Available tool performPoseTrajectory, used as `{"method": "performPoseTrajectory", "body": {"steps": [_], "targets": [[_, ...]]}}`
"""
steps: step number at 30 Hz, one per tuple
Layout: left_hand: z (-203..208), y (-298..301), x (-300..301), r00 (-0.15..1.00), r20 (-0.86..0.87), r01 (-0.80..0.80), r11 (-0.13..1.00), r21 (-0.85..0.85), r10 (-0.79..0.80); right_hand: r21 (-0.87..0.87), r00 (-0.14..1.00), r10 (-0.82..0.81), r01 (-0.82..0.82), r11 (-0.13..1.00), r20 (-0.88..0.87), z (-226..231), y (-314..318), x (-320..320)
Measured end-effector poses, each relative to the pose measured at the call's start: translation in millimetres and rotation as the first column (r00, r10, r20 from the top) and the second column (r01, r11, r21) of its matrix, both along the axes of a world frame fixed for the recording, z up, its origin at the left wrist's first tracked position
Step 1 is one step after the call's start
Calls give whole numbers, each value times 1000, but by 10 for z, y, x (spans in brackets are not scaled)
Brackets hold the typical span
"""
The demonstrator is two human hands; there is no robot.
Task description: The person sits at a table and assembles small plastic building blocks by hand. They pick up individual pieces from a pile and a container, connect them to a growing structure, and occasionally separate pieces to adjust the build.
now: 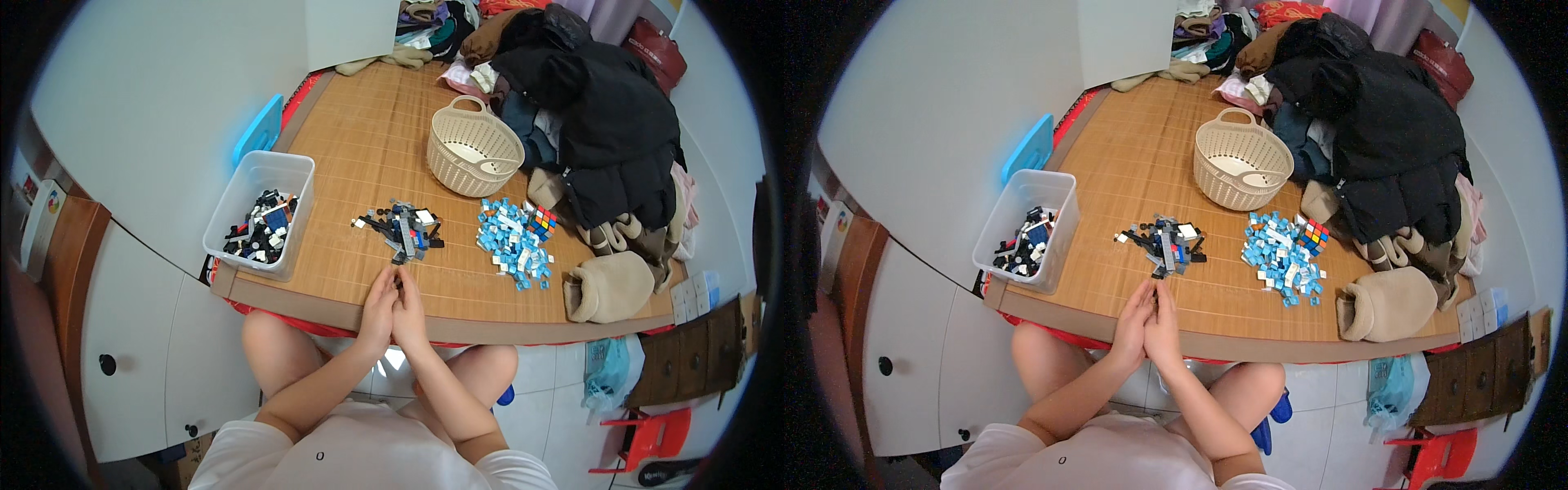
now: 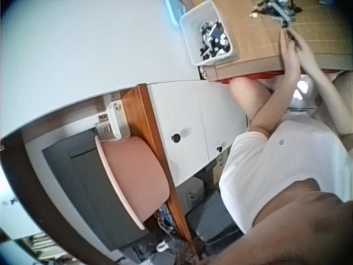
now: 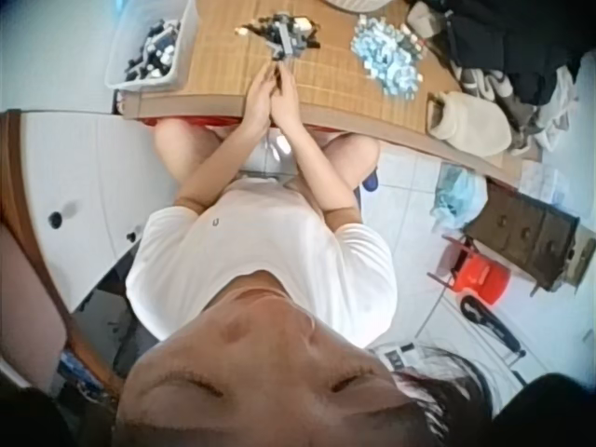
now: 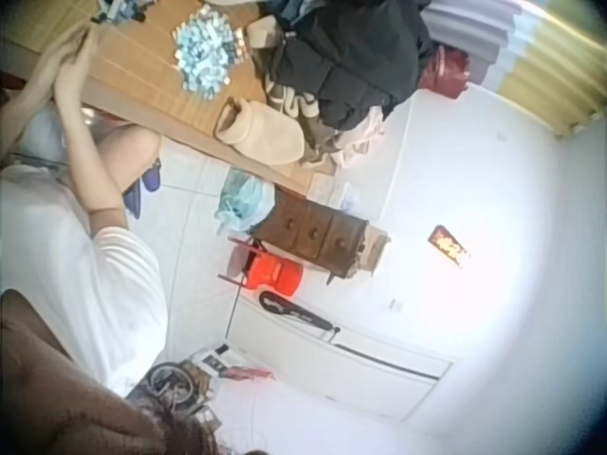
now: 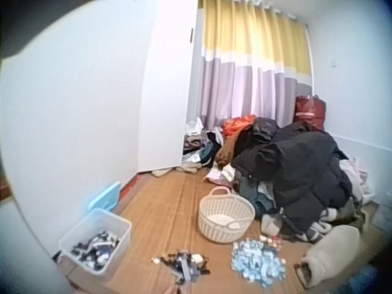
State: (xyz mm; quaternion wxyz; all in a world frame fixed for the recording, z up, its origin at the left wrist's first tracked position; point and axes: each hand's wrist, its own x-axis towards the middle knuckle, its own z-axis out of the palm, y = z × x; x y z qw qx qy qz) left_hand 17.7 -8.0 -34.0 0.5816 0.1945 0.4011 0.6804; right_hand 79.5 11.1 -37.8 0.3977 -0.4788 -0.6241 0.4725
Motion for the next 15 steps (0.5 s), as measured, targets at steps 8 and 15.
{"method": "performPoseTrajectory", "body": {"steps": [8, 15], "targets": [[-18, 82, -3, 984, 174, -29, 999, -19, 32, -235, 895, -107, 2, 972, -434, -76, 27, -83], [102, 95, -34, 983, 182, -23, 998, -66, 35, -273, 904, -146, 33, 961, -403, -22, 58, -105]]}}
